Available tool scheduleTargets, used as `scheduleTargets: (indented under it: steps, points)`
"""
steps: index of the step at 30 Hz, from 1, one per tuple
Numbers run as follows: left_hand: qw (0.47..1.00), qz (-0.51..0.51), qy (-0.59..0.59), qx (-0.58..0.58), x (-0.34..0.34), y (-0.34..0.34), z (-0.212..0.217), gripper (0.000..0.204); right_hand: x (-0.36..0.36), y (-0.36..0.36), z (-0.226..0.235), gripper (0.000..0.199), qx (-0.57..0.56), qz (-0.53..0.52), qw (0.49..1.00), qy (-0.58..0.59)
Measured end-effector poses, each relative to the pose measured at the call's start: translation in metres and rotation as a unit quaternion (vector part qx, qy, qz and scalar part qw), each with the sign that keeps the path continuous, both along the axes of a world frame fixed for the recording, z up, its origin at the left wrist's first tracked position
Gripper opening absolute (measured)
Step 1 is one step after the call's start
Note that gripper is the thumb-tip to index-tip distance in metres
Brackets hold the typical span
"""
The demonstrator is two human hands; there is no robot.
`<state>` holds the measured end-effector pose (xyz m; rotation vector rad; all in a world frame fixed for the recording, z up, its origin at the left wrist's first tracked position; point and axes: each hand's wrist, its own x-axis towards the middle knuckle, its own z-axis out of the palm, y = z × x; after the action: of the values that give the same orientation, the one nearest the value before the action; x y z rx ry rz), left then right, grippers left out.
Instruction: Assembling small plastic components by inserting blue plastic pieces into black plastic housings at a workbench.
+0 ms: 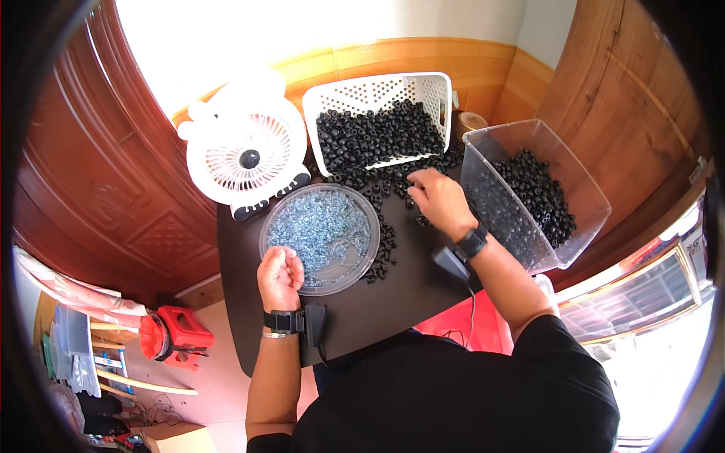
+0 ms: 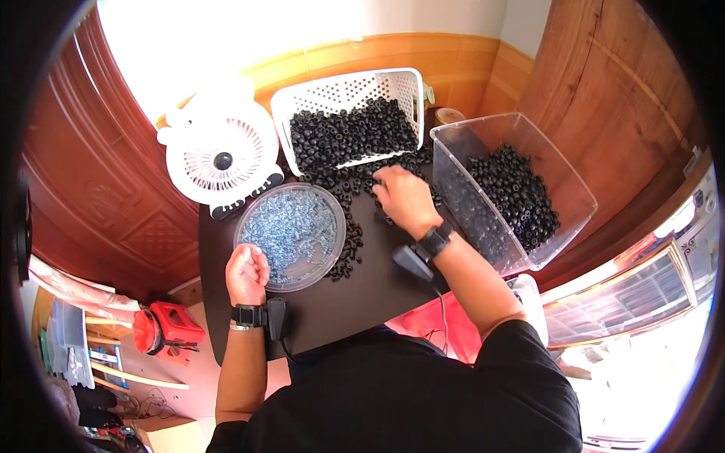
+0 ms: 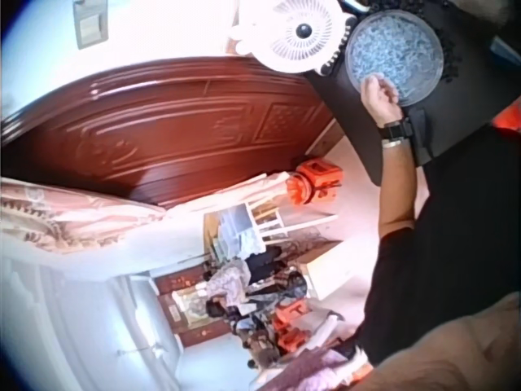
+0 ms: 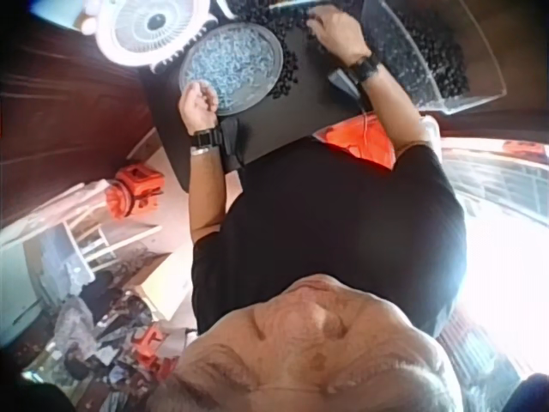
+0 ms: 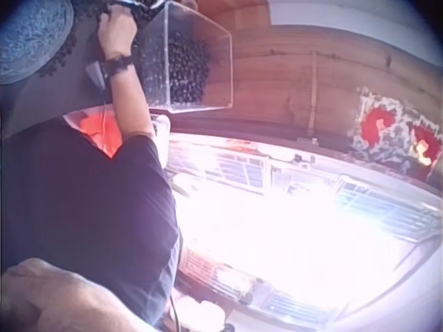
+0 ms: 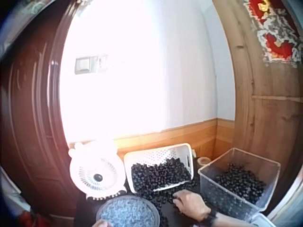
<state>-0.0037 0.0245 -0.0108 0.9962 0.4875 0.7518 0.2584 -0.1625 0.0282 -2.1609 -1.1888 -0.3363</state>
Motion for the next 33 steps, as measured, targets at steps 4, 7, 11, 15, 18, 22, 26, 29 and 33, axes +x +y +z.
scheduleTargets:
  steps: [4,7,11,15,18,22,26,29,33]
  points:
    - [1.000,-0.012,0.001,0.010,-0.002,-0.003,0.003,0.020,0.025,0.032,0.000,0.024,-0.074,-0.008,0.995,-0.073]
    - [1.000,-0.012,0.002,0.014,-0.003,-0.006,0.008,0.021,0.035,0.054,-0.010,0.024,-0.146,-0.025,0.986,-0.078]
    - [1.000,-0.020,-0.013,0.020,-0.003,-0.007,0.010,0.022,0.045,0.069,-0.024,0.024,-0.203,-0.030,0.976,-0.077]
    - [0.999,-0.036,-0.032,0.024,-0.005,-0.009,0.011,0.022,0.036,0.061,-0.013,0.018,-0.134,0.021,0.988,-0.068]
    - [0.997,-0.056,-0.039,0.030,-0.001,-0.013,0.010,0.024,0.009,0.051,0.002,0.019,0.011,0.086,0.996,-0.035]
    - [0.990,-0.126,-0.010,0.063,-0.004,-0.020,0.012,0.025,-0.072,0.051,0.026,0.038,0.104,0.241,0.943,0.203]
    - [0.985,-0.157,-0.014,0.076,0.001,-0.024,0.010,0.026,-0.111,0.057,0.020,0.046,0.112,0.345,0.923,0.131]
    - [0.986,-0.156,-0.017,0.054,0.002,-0.024,0.008,0.027,-0.120,0.061,0.025,0.048,0.107,0.360,0.924,0.067]
    - [0.987,-0.149,0.002,0.058,0.002,-0.024,0.009,0.024,-0.127,0.066,0.026,0.049,0.089,0.348,0.933,-0.011]
